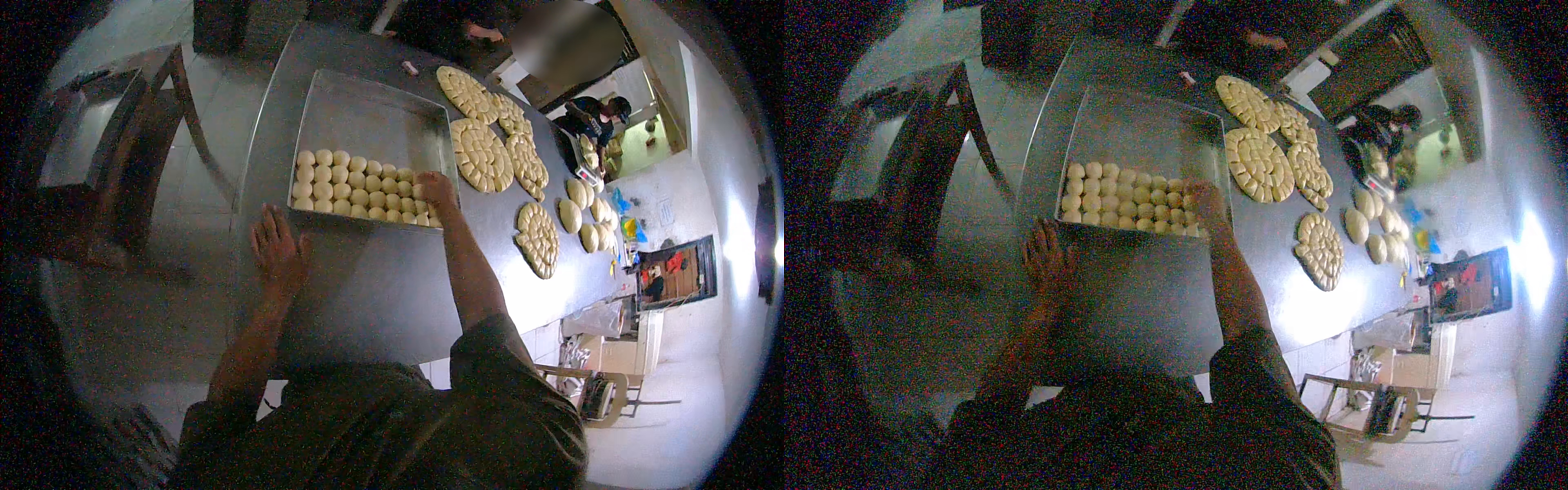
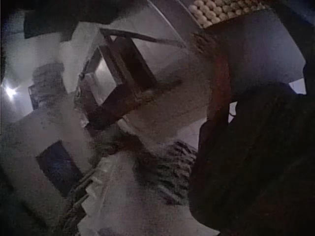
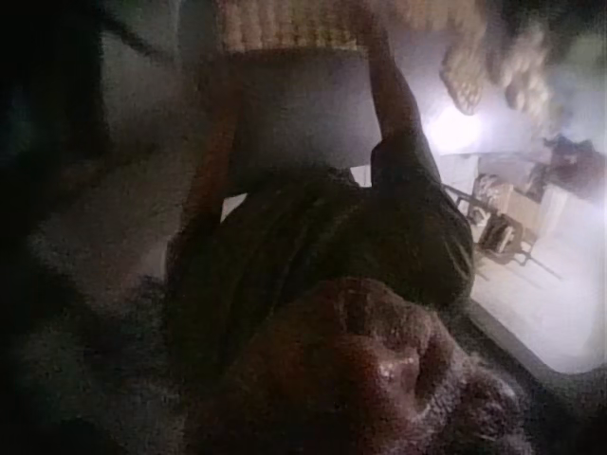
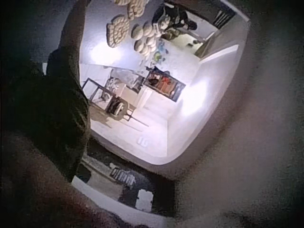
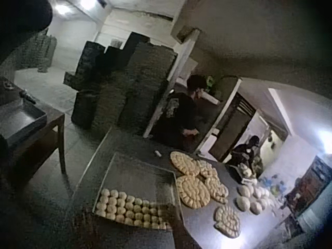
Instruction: The person shapes small portions of dough into balls by hand and places them into a metal tray in rows.
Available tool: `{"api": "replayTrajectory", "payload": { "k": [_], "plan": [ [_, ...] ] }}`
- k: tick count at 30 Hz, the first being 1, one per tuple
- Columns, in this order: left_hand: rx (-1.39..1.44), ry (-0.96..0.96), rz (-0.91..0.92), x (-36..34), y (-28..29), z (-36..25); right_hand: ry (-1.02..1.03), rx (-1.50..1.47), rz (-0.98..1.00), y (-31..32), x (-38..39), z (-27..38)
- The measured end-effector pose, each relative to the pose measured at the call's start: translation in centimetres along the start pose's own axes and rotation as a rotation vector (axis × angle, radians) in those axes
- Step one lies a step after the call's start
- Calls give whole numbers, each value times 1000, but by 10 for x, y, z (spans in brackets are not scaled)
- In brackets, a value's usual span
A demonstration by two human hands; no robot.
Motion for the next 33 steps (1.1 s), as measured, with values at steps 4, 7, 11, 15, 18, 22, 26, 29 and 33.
{"api": "replayTrajectory", "payload": {
  "k": [4,7,11,15,18,22,26,29,33],
  "plan": [
    [-29,-52,-1,-8,3,-7,-137,-296,29,30,32,2],
    [-58,-7,170,-8,-5,-12,157,-162,-209,54,89,37],
    [-45,-1,239,-9,-13,-12,-20,661,-473,115,190,51],
    [-101,87,173,-6,-37,2,-152,719,-787,197,289,-51],
    [-250,-1,106,-8,-33,-9,-207,812,-851,227,301,-75],
    [-182,-16,87,-9,-44,25,-97,953,-947,252,259,-60],
    [-257,3,101,-10,-40,26,-150,991,-902,276,218,-65],
    [-286,5,82,-6,-36,24,-67,1013,-909,297,204,-75],
    [-134,-8,91,-6,-41,-18,143,1058,-961,334,201,-113]
  ]
}}
Point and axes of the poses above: each hand's wrist, its own x-axis away from the middle knuckle, its own y-axis out of the back of the hand, z = x × y, the point moved 8 cm from there along -x, towards the middle knuckle, and after that the axes turned 5 degrees about y, right-handed, at the moved point
